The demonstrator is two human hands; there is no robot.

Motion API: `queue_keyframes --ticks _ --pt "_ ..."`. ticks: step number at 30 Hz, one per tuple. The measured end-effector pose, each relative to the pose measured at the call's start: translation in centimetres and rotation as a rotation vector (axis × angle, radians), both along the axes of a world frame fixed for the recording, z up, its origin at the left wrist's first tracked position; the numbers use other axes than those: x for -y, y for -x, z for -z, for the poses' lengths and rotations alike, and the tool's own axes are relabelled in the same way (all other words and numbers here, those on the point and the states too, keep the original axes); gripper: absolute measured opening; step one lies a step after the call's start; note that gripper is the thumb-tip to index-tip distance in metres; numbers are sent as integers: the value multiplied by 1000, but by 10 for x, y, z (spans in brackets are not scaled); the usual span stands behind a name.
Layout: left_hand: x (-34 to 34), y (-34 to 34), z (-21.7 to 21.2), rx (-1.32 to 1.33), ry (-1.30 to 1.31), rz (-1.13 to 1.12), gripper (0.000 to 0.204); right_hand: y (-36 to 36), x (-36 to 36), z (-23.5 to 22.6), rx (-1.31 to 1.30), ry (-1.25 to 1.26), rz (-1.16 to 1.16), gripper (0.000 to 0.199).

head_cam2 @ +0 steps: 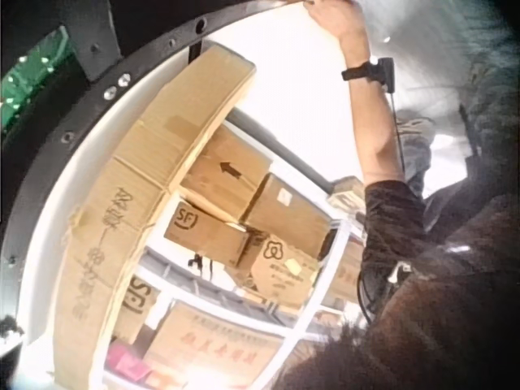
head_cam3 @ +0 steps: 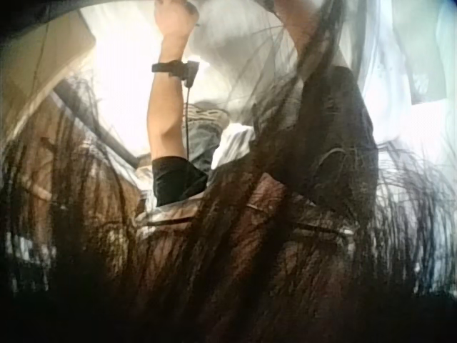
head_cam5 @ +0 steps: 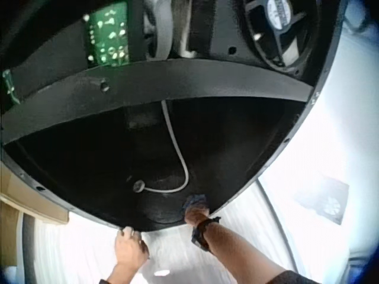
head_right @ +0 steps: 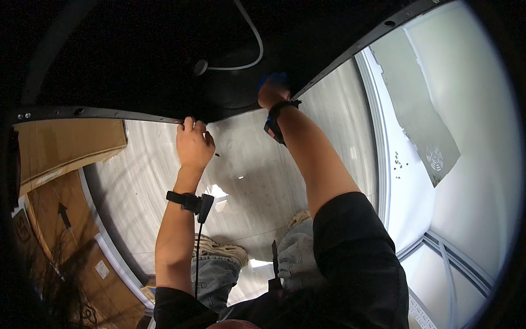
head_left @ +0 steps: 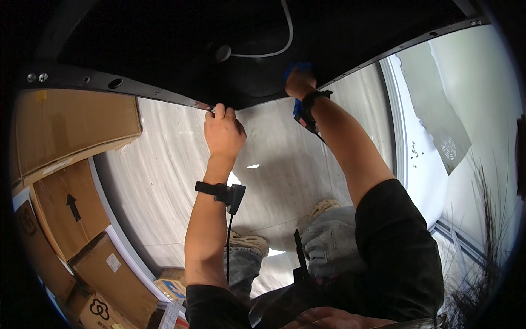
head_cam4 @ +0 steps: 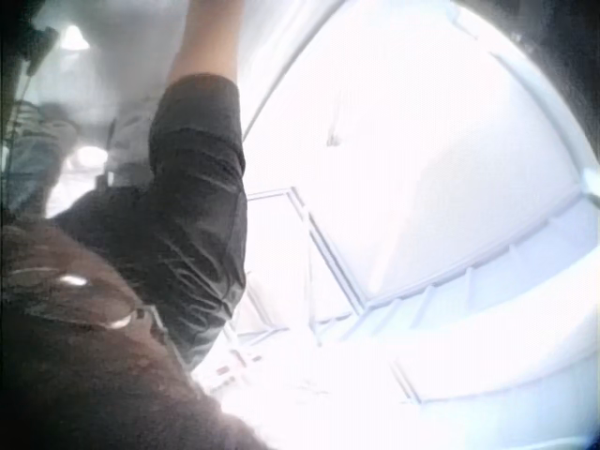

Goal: The person cleans the interior of a black electronic device with a blue cloth, focusing on the circuit board area. They then place the device on a white shelf and use a screwdriver to tighten screws on the back panel, securing the casing.

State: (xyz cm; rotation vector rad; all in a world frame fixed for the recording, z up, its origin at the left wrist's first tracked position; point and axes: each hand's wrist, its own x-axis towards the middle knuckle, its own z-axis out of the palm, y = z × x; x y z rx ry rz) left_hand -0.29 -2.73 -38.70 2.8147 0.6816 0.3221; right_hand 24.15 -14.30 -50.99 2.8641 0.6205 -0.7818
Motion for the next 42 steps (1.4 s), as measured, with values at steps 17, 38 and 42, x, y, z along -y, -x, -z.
queue_keyframes --ticks 17,38,42 --pt "-4 0 4 -18 66 -1 16 86 -86 -15 156 59 -621 60" --pt "3 -2 -16 -317 14 -43 30 85 13 -57 -114 -267 -377 71" --pt "2 1 -19 -343 -5 19 32 91 27 -119 -295 -401 -336 76"
